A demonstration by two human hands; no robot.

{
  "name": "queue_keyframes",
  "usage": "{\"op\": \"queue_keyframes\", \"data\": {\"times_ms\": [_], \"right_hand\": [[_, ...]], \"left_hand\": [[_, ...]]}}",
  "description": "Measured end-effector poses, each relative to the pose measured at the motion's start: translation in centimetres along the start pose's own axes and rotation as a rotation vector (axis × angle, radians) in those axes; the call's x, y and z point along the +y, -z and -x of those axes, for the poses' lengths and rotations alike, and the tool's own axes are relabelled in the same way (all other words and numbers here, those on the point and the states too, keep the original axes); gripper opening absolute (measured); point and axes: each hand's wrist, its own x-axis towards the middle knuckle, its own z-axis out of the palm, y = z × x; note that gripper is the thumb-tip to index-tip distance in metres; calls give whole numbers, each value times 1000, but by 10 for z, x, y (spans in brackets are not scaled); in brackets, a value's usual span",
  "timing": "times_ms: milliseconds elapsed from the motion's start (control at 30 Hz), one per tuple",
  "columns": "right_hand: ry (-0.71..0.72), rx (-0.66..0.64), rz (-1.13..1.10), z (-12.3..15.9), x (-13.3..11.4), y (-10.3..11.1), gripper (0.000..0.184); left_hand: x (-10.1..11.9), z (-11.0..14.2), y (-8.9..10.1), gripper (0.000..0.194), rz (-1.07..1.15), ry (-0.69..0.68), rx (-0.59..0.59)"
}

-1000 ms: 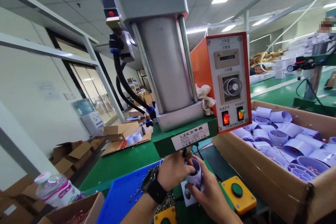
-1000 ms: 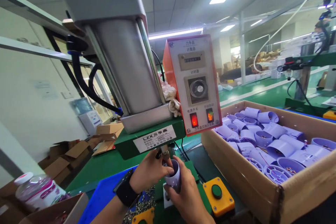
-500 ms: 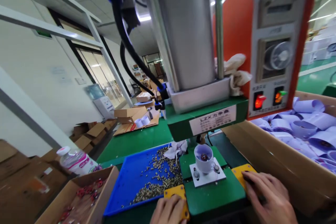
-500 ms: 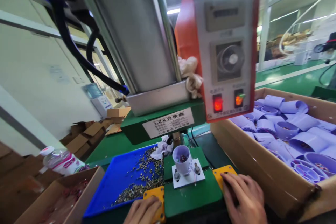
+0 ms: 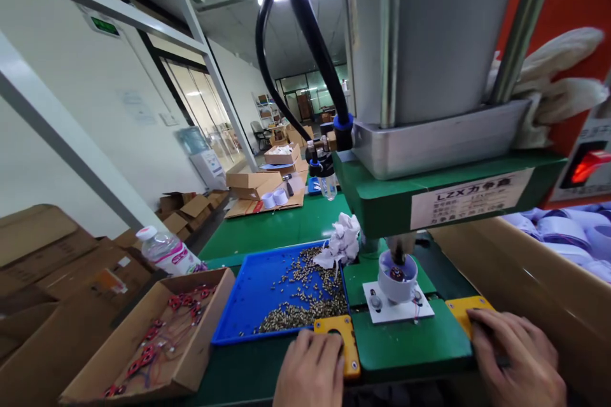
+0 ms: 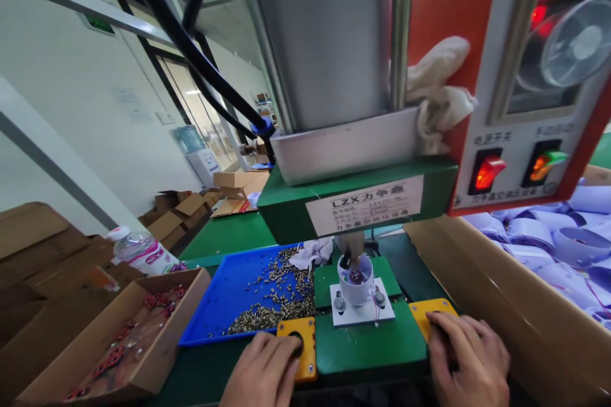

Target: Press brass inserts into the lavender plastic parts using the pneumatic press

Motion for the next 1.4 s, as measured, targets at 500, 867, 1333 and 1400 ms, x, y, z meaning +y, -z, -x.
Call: {"op": "queue_keyframes", "data": {"times_ms": [500, 867, 1333, 1400], "right_hand": [[-217, -173, -284, -45, -22, 19, 26], [-335, -503, -1206, -94, -100, -20, 76], [-379, -194, -961, 29, -120, -11, 66], [-333, -347, -1046, 65, -121, -24, 46]], "left_hand": [[-37, -110, -1, 12, -20, 140, -460], [-30, -100, 0, 22, 35, 263, -382], [-27, -105, -5, 22, 50, 147, -355], [-25, -107, -6, 21, 41, 138, -372]]}}
